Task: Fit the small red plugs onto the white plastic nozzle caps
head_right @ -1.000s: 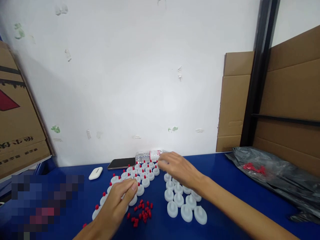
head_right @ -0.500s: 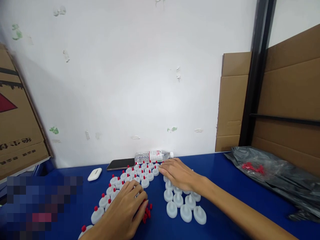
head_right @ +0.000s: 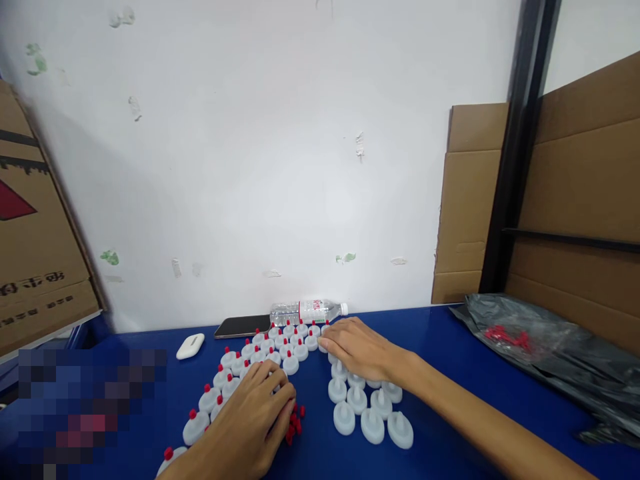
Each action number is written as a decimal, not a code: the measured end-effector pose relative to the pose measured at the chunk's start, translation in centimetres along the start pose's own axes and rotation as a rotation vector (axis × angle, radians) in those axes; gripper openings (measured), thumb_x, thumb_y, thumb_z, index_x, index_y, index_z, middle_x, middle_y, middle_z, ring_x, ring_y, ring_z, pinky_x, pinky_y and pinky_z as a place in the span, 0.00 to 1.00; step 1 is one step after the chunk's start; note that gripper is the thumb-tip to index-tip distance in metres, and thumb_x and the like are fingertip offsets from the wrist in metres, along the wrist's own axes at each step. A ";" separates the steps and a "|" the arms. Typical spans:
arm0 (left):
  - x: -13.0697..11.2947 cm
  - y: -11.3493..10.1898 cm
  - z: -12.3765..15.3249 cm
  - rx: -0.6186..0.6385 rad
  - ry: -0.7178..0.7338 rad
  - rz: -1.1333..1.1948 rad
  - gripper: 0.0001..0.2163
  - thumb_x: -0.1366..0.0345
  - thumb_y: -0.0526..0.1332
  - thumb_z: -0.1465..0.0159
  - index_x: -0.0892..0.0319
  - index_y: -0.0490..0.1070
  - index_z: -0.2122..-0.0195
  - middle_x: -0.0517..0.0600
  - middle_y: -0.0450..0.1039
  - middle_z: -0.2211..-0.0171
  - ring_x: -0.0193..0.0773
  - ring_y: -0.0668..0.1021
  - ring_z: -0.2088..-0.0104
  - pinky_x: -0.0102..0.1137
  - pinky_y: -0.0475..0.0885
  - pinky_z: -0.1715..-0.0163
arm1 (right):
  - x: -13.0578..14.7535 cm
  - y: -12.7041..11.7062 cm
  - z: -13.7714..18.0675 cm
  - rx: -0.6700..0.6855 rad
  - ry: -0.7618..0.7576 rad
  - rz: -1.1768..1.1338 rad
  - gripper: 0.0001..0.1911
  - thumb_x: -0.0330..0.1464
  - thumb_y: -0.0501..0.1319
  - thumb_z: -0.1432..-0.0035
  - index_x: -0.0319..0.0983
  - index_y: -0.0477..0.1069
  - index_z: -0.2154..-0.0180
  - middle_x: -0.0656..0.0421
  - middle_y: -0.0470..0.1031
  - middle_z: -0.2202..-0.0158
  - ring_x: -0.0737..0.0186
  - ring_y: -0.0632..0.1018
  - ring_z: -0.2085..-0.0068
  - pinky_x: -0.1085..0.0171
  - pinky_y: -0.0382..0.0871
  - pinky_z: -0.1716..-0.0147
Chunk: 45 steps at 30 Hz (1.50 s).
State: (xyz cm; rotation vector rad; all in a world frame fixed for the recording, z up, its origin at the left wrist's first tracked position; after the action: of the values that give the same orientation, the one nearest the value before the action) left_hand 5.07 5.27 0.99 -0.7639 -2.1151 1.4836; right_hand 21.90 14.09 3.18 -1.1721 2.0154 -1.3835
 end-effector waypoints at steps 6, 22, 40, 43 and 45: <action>-0.1 -0.3 -0.1 -0.003 -0.009 0.035 0.09 0.73 0.52 0.30 0.59 0.70 0.61 0.57 0.72 0.59 0.51 0.71 0.56 0.51 0.68 0.52 | -1.9 0.9 0.2 0.034 0.147 -0.026 0.26 0.45 0.40 0.24 0.41 0.71 0.44 0.51 0.73 0.47 0.52 0.72 0.44 0.48 0.63 0.43; 1.9 -4.7 0.6 -0.372 0.033 0.080 0.08 0.73 0.50 0.29 0.59 0.68 0.56 0.53 0.72 0.63 0.48 0.70 0.61 0.44 0.65 0.59 | 0.8 -3.9 -4.4 0.082 0.123 -0.083 0.13 0.43 0.66 0.38 0.41 0.73 0.58 0.57 0.77 0.60 0.57 0.76 0.60 0.62 0.65 0.63; 1.2 -3.6 1.7 -0.359 0.012 0.335 0.14 0.67 0.44 0.23 0.53 0.67 0.47 0.51 0.77 0.55 0.42 0.76 0.54 0.39 0.73 0.50 | 9.8 -5.2 -3.2 0.264 -0.105 -0.153 0.17 0.23 0.67 0.45 0.45 0.63 0.60 0.69 0.61 0.75 0.68 0.66 0.73 0.68 0.54 0.77; 1.2 -3.6 1.9 -0.432 -0.063 0.362 0.15 0.65 0.43 0.23 0.51 0.67 0.45 0.51 0.77 0.54 0.43 0.77 0.54 0.39 0.73 0.50 | 10.2 -5.5 -3.1 0.254 -0.125 -0.137 0.16 0.23 0.66 0.43 0.45 0.63 0.60 0.69 0.62 0.73 0.69 0.65 0.74 0.67 0.53 0.77; 1.2 -3.4 1.7 -0.406 -0.088 0.362 0.13 0.65 0.45 0.24 0.53 0.70 0.52 0.52 0.76 0.59 0.44 0.77 0.59 0.39 0.74 0.56 | 10.2 -5.7 -3.2 0.253 -0.105 -0.149 0.15 0.25 0.66 0.43 0.45 0.62 0.60 0.68 0.63 0.73 0.69 0.65 0.74 0.68 0.54 0.77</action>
State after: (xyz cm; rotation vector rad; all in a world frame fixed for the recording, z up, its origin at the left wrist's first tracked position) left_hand 2.51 3.94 3.75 -1.3076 -2.4818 1.2801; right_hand 16.25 6.57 10.73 -1.2706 1.6539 -1.5602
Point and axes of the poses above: each hand's wrist, its own z-axis away from the middle knuckle, its own y-axis out of the palm, x = y × z, the point moved 6 cm from there along -z, towards the middle knuckle
